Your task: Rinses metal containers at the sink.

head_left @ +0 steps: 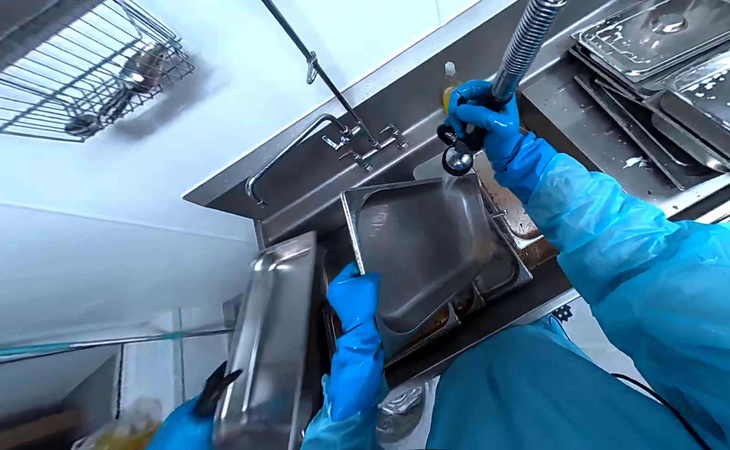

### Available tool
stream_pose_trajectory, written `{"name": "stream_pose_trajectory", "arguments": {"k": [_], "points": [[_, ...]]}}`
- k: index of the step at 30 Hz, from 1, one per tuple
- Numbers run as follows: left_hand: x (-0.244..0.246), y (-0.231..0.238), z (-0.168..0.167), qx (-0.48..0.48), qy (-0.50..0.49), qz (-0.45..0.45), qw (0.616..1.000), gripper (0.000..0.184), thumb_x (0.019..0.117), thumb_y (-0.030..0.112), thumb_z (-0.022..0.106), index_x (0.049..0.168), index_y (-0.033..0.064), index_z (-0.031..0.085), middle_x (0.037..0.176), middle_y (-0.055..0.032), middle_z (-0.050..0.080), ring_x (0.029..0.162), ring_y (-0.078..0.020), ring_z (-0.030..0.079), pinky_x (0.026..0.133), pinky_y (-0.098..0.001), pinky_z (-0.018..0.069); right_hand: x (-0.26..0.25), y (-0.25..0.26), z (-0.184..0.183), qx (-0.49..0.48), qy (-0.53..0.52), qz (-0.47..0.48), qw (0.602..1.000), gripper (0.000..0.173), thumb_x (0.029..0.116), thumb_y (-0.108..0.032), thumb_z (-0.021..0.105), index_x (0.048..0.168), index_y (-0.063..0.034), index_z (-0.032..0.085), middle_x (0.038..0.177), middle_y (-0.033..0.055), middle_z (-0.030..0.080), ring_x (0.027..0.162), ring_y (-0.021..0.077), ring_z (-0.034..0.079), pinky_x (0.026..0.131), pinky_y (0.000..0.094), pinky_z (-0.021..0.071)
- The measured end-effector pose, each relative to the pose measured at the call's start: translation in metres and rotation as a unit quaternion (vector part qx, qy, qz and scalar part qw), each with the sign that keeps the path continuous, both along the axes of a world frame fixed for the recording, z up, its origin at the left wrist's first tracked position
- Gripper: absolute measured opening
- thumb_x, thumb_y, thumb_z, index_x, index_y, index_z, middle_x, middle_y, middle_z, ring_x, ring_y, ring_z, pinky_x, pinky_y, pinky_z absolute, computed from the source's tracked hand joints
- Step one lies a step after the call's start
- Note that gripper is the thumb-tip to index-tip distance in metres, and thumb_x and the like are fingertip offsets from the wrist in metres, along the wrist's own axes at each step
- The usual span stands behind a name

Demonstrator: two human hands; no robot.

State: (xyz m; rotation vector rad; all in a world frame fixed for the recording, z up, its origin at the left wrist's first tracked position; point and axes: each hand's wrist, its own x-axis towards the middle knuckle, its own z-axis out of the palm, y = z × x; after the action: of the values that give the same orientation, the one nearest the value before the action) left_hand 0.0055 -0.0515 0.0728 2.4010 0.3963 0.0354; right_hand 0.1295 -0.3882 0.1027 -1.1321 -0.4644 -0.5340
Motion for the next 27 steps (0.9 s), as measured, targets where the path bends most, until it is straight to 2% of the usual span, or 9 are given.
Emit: {"name": "stream_pose_trajectory", "arguments": {"k": [2, 4, 6, 7, 12, 15, 18, 24, 27], "points": [[-0.007, 0.009, 0.008, 0.003, -0.059, -0.014, 0.998, 0.029, 0.0672, -0.005, 0.077, 0.059, 0.0111, 0.055, 0.053, -0.0011, 0.053, 0.049, -0.0159, 0.051, 0.049, -0.0408, 0.0402, 0.001, -0.012, -0.004, 0.002, 0.003, -0.019, 1.0, 0.006, 0.0871, -0.003, 0.061, 0.087, -0.0018, 0.067, 0.069, 0.0033, 0.065, 0.058, 0.0134, 0.061, 0.056, 0.0318, 0.0543], [-0.014, 0.015, 0.016, 0.016, -0.111, -0.028, 0.993, 0.034, 0.0644, -0.005, 0.077, 0.056, 0.0125, 0.049, 0.056, -0.0002, 0.055, 0.05, -0.0137, 0.052, 0.049, -0.0383, 0.0399, 0.002, -0.018, -0.004, 0.014, -0.001, -0.037, 0.999, 0.007, 0.0871, -0.003, 0.06, 0.085, -0.0016, 0.067, 0.068, 0.0037, 0.065, 0.057, 0.0134, 0.06, 0.055, 0.0309, 0.0534], [-0.022, 0.023, 0.023, 0.038, -0.142, -0.039, 0.988, 0.026, 0.0636, -0.002, 0.075, 0.058, 0.0091, 0.053, 0.08, -0.0074, 0.072, 0.074, -0.0167, 0.067, 0.062, -0.0422, 0.0511, 0.003, -0.022, -0.002, 0.023, -0.006, -0.043, 0.999, 0.008, 0.0878, -0.003, 0.059, 0.086, -0.0009, 0.067, 0.068, 0.0047, 0.065, 0.056, 0.014, 0.061, 0.054, 0.031, 0.0535], [-0.025, 0.028, 0.024, 0.047, -0.157, -0.046, 0.985, 0.021, 0.0637, -0.001, 0.074, 0.06, 0.0072, 0.055, 0.087, -0.0104, 0.074, 0.083, -0.018, 0.07, 0.068, -0.0427, 0.0535, 0.004, -0.023, 0.0, 0.026, -0.007, -0.045, 0.999, 0.008, 0.0875, -0.003, 0.059, 0.085, -0.0012, 0.067, 0.067, 0.0046, 0.065, 0.055, 0.014, 0.061, 0.053, 0.031, 0.0534], [-0.043, 0.045, 0.03, 0.03, -0.217, -0.022, 0.975, 0.014, 0.0632, 0.0, 0.068, 0.061, 0.0037, 0.055, 0.107, -0.0154, 0.075, 0.102, -0.0125, 0.071, 0.082, -0.0317, 0.0567, 0.005, -0.021, 0.0, 0.015, -0.006, -0.027, 1.0, 0.009, 0.0884, -0.004, 0.059, 0.084, -0.0015, 0.066, 0.066, 0.004, 0.064, 0.055, 0.0139, 0.06, 0.054, 0.031, 0.0525], [-0.052, 0.047, 0.031, -0.013, -0.221, 0.042, 0.974, 0.018, 0.0649, -0.008, 0.069, 0.063, 0.0037, 0.055, 0.103, -0.0113, 0.074, 0.092, -0.0079, 0.069, 0.075, -0.0262, 0.0559, -0.002, -0.007, -0.011, 0.021, 0.016, -0.007, 1.0, 0.009, 0.0886, -0.005, 0.058, 0.087, -0.0011, 0.066, 0.067, 0.0046, 0.063, 0.056, 0.015, 0.06, 0.055, 0.0324, 0.0535], [-0.054, 0.048, 0.014, -0.028, -0.262, 0.096, 0.96, 0.027, 0.0613, -0.008, 0.07, 0.059, 0.0086, 0.05, 0.076, -0.002, 0.067, 0.07, -0.0037, 0.062, 0.06, -0.0236, 0.0497, -0.008, 0.012, -0.025, 0.035, 0.044, 0.006, 0.998, 0.009, 0.0882, -0.005, 0.059, 0.086, -0.0011, 0.067, 0.066, 0.0053, 0.063, 0.056, 0.0159, 0.06, 0.055, 0.0334, 0.0539], [-0.055, 0.039, -0.03, -0.017, -0.312, 0.107, 0.944, 0.021, 0.0621, -0.002, 0.072, 0.057, 0.0024, 0.052, 0.104, -0.0173, 0.075, 0.094, -0.0162, 0.072, 0.074, -0.033, 0.0569, -0.017, 0.053, -0.033, 0.097, 0.085, 0.03, 0.991, 0.014, 0.0904, -0.008, 0.055, 0.087, 0.0, 0.065, 0.067, 0.0064, 0.062, 0.057, 0.0168, 0.06, 0.06, 0.0353, 0.0559], [-0.044, 0.036, -0.057, -0.03, -0.32, 0.121, 0.939, 0.028, 0.0613, -0.002, 0.072, 0.056, 0.0038, 0.046, 0.108, -0.0195, 0.074, 0.101, -0.0212, 0.072, 0.079, -0.0368, 0.058, -0.029, 0.077, -0.022, 0.116, 0.089, 0.061, 0.987, 0.017, 0.0915, -0.012, 0.052, 0.085, -0.0019, 0.065, 0.064, 0.0044, 0.06, 0.059, 0.017, 0.06, 0.066, 0.0387, 0.0568]]}}
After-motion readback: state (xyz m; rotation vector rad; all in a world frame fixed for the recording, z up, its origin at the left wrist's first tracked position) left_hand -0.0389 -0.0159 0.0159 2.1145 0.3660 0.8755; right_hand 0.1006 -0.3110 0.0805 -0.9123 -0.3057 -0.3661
